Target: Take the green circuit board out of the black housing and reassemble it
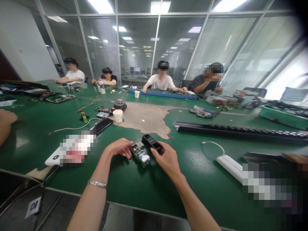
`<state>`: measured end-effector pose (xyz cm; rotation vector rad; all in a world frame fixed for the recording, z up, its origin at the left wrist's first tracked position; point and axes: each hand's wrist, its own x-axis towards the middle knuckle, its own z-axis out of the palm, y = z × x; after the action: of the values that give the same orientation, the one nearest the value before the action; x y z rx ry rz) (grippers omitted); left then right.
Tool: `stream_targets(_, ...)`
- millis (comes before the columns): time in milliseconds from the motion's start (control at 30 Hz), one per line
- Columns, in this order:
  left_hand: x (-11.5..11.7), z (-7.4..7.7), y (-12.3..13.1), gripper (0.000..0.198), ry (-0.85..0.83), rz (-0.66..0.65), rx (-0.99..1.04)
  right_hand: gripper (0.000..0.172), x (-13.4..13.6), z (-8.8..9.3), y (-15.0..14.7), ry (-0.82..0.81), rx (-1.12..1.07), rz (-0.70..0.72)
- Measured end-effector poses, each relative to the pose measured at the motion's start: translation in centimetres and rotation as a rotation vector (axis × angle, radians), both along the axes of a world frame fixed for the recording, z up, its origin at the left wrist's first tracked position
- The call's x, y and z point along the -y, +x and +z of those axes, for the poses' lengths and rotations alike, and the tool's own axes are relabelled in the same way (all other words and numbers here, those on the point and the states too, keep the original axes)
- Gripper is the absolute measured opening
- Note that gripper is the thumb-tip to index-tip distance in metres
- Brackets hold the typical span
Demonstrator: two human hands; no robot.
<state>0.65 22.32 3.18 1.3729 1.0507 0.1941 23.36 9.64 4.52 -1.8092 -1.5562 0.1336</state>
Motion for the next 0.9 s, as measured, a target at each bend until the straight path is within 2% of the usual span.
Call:
stream_targets(100, 0.0, -0.1, -0.1, 0.055, -0.015, -0.001, 0.013, 0.039, 0.7, 1.1, -1.2, 0.083, -0.131, 0.086)
stream_targets(167, 0.0, -0.1, -0.1, 0.055, -0.018, -0.011, 0.020, 0.037, 1.3, 1.6, -2.3, 0.098, -0.131, 0.132)
stream_targets(267, 0.0, -0.2, -0.3, 0.050, -0.021, -0.013, 0.018, 0.035, 2.0, 1.6, -3.7, 0.105, -0.028, 0.156)
stream_targets(400, -0.2, -0.2, -0.7, 0.049, 0.000, 0.043, 0.023, 0.036, 2.2, 0.8, -4.6, 0.064, 0.068, 0.158)
stream_targets(567, -0.1, 0.0, -0.8, 0.053, 0.008, 0.109, -0.008, 0.046, 2.5, 0.2, -4.9, -0.024, 0.203, 0.187)
stream_targets(767, 0.1, 0.7, -0.9, 0.064, 0.074, 0.120, -0.046, 0.057, 3.0, 0.2, -4.8, -0.121, 0.305, 0.208)
stream_targets(900, 0.2, 0.9, -0.6, 0.067, 0.072, 0.127, -0.089, 0.039, 2.6, 0.2, -4.7, -0.122, 0.334, 0.194)
